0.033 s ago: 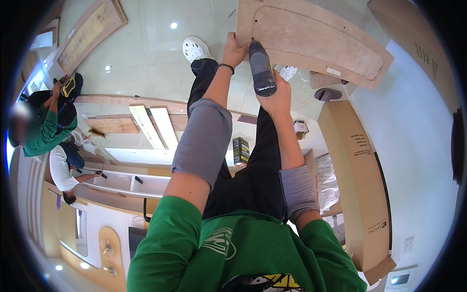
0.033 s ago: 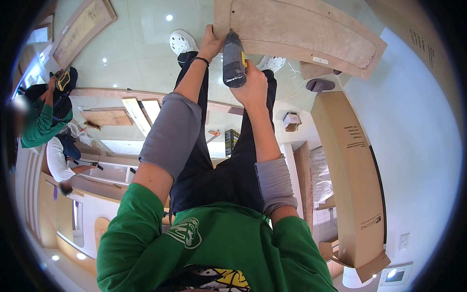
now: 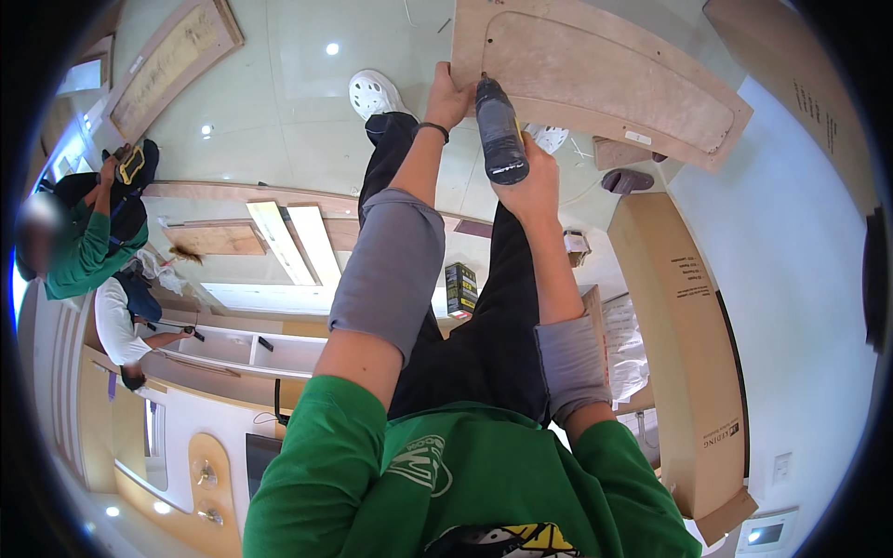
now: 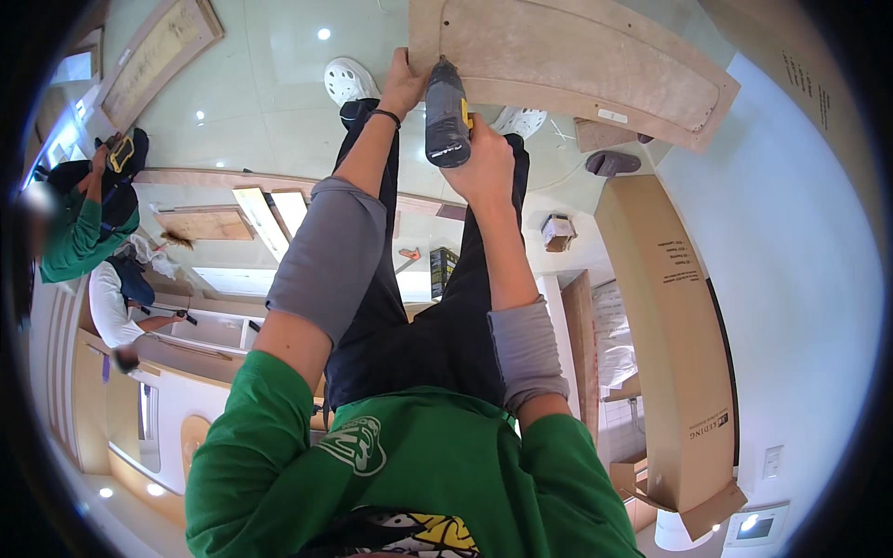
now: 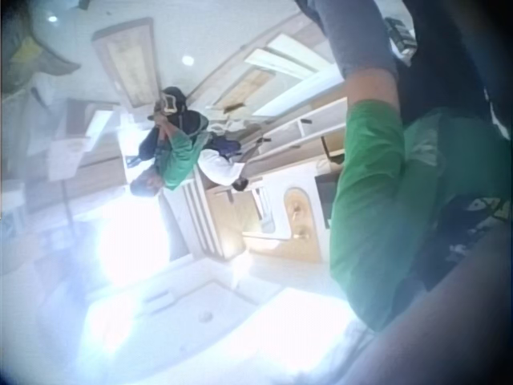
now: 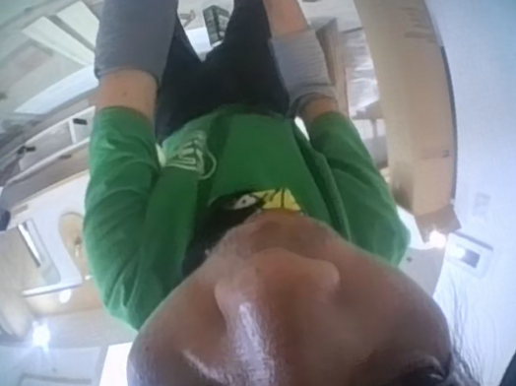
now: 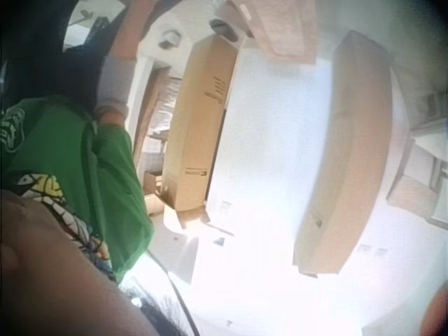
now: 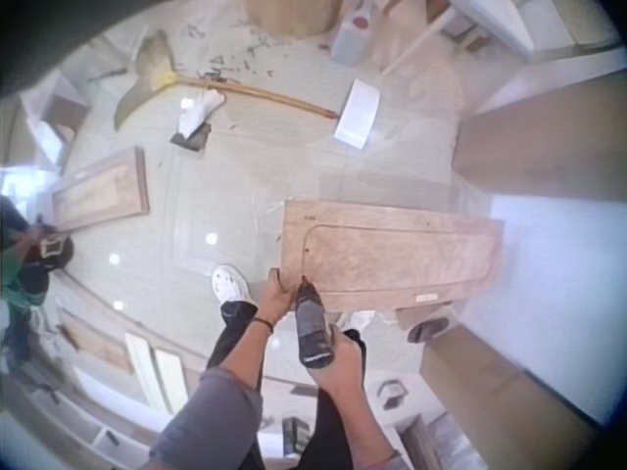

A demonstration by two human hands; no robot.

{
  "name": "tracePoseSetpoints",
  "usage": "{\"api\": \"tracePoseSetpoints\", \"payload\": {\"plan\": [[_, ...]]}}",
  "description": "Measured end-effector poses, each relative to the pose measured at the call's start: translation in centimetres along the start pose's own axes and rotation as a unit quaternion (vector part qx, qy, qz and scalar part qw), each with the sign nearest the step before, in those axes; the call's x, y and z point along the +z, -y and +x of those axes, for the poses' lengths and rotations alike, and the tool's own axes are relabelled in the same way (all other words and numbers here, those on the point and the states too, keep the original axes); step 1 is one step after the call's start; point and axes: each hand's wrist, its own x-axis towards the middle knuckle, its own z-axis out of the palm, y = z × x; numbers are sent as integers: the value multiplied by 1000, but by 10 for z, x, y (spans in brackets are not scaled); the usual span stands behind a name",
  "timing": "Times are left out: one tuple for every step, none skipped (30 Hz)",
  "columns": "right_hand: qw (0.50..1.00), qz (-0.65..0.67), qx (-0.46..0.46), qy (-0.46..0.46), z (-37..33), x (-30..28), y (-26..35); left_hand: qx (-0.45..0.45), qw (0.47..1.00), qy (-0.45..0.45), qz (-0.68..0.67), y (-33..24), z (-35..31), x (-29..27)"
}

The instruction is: The person assembles a wooden furniture component on the floor. They position wooden panels, use a cordless drill to drive screws, and align parts with a straightedge. Other workers are visible in the background.

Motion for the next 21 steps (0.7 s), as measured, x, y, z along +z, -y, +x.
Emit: {"api": "tracePoseSetpoints", "payload": {"plan": [[1000,-24,0,9,4,-6,4,-1,1000,-2,14,-1,0,1],[999,-48,0,18,9,-11,8,-3,1000,-5,29,-2,1,1],[998,-54,5,23,16,-15,13,3,1000,-1,19,1,5,1],[998,-59,9,28,24,-18,17,8,1000,3,9,3,10,2],[997,-65,14,34,31,-20,19,14,1000,7,0,5,15,2],[998,-53,7,35,36,-22,16,19,1000,12,-16,8,15,3],[998,-56,11,40,36,-23,15,24,999,17,-32,12,15,3],[997,-59,15,45,35,-23,15,29,998,22,-48,14,15,4],[997,-60,17,48,36,-22,15,33,999,10,-7,6,15,3],[995,-68,32,62,33,-18,10,37,999,-3,34,-1,12,2],[997,-55,24,41,28,-14,5,40,996,-16,74,-8,8,1],[999,-40,13,22,21,-9,4,44,995,-16,83,-10,6,-1],[1000,-24,3,3,16,-2,2,47,995,-16,92,-9,4,-1],[986,149,70,-24,13,9,1,50,993,-15,101,-9,4,-1],[990,119,71,-24,12,11,4,34,997,-5,66,-10,3,-1],[993,89,73,-25,12,11,6,19,999,4,31,-11,2,-1],[995,59,75,-27,12,11,9,3,1000,15,-4,-12,2,-2],[996,33,78,-7,14,9,17,10,1000,3,1,-10,7,-2],[996,59,71,-17,13,10,15,22,1000,-2,-1,-8,6,0],[994,86,64,-27,10,13,10,33,999,-7,-2,-5,6,2],[991,113,61,-37,7,13,12,42,999,-8,-2,-4,3,3]]}}
